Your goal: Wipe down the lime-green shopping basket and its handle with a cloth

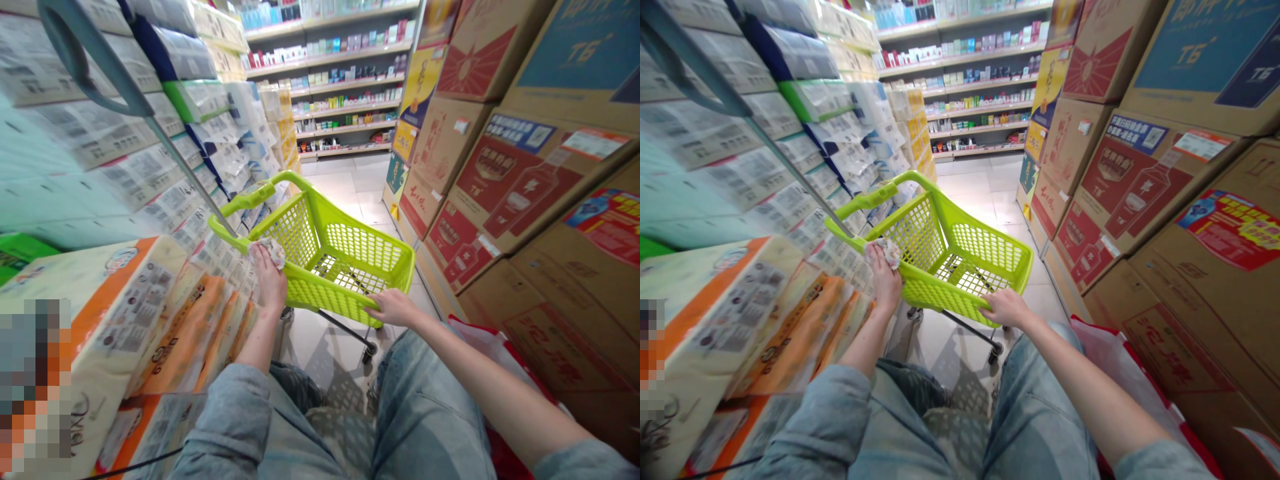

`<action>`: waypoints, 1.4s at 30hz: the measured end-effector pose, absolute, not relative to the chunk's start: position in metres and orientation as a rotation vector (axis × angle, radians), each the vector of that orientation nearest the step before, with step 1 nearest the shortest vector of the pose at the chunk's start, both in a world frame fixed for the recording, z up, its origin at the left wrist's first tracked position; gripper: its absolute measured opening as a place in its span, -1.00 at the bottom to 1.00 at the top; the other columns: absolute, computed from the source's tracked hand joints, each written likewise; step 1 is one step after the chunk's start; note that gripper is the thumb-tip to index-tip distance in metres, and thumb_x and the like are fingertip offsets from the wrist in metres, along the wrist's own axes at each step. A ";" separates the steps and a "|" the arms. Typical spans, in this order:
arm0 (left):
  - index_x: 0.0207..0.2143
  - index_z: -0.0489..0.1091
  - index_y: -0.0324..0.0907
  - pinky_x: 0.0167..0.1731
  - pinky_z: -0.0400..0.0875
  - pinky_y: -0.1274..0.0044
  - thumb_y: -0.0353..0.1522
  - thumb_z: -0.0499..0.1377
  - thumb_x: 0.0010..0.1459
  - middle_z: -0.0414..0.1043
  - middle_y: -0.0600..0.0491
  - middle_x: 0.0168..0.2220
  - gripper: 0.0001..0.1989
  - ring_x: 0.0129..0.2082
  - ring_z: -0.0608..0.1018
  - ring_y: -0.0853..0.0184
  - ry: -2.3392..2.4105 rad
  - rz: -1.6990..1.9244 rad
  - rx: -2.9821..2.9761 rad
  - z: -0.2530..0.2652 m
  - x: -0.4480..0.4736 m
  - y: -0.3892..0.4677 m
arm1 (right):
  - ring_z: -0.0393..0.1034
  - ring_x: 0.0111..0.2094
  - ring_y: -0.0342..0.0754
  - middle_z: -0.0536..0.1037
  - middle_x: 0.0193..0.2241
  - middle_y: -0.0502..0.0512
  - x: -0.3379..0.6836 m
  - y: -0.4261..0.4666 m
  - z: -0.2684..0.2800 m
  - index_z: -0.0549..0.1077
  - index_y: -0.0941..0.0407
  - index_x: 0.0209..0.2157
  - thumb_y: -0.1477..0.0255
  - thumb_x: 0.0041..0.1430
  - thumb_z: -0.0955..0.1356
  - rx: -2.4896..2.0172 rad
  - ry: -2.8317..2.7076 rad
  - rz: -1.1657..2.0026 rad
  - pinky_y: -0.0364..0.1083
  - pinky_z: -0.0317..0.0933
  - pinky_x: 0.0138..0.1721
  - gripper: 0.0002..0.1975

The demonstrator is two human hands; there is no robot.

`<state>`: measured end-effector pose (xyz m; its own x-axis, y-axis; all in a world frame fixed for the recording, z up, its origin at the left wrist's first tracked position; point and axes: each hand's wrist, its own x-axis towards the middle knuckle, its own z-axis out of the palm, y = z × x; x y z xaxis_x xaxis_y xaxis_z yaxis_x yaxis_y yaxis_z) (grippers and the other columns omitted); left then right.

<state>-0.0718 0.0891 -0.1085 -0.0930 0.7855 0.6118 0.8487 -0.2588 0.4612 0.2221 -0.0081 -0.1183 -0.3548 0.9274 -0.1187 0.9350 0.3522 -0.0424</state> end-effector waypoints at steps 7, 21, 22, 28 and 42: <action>0.29 -0.24 -0.41 0.30 -0.26 0.34 -0.50 -0.14 0.17 -0.38 -0.17 0.35 -0.36 0.33 -0.25 0.27 -1.931 -1.563 -1.959 -0.098 -0.060 0.094 | 0.47 -0.39 -0.05 0.60 -0.42 0.10 0.220 -0.009 -0.117 0.48 0.07 -0.30 0.17 0.22 0.16 1.758 2.523 -0.147 -0.18 -0.03 -0.50 -0.64; 0.31 -0.35 -0.34 0.29 -0.26 0.31 -0.57 -0.14 0.08 -0.54 -0.12 0.35 -0.26 0.33 -0.32 0.24 -2.014 -1.617 -2.248 -0.144 0.041 0.013 | 0.48 -0.37 -0.04 0.60 -0.40 0.11 0.210 -0.003 -0.121 0.48 0.07 -0.28 0.21 0.20 0.18 1.730 2.551 -0.155 -0.18 0.05 -0.46 -0.67; 0.31 -0.37 -0.34 0.29 -0.25 0.31 -0.58 -0.14 0.07 -0.55 -0.13 0.35 -0.24 0.33 -0.31 0.23 -1.992 -1.622 -2.288 -0.147 0.046 0.007 | 0.48 -0.36 -0.04 0.60 -0.40 0.11 0.210 -0.002 -0.121 0.48 0.06 -0.27 0.20 0.20 0.18 1.733 2.546 -0.152 -0.18 0.06 -0.46 -0.67; 0.31 -0.37 -0.35 0.29 -0.24 0.30 -0.59 -0.13 0.05 -0.56 -0.15 0.34 -0.23 0.33 -0.31 0.21 -1.980 -1.619 -2.324 -0.148 0.041 0.012 | 0.48 -0.38 -0.04 0.60 -0.40 0.11 0.210 -0.002 -0.122 0.48 0.07 -0.28 0.19 0.19 0.18 1.743 2.531 -0.152 -0.18 0.05 -0.47 -0.66; 0.30 -0.31 -0.39 0.30 -0.36 0.33 -0.54 -0.17 0.12 -0.41 -0.13 0.35 -0.31 0.32 -0.36 0.30 -2.146 -1.719 -2.113 -0.155 0.052 0.013 | 0.48 -0.38 -0.05 0.60 -0.40 0.13 0.206 -0.005 -0.119 0.49 0.08 -0.29 0.19 0.20 0.17 1.743 2.541 -0.174 -0.18 0.08 -0.43 -0.65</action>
<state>0.0524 0.0127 -0.1548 -0.2243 0.8930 0.3901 0.5755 -0.2017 0.7925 0.2057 -0.0050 -0.1189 -0.3612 0.9261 -0.1090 0.9323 0.3564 -0.0615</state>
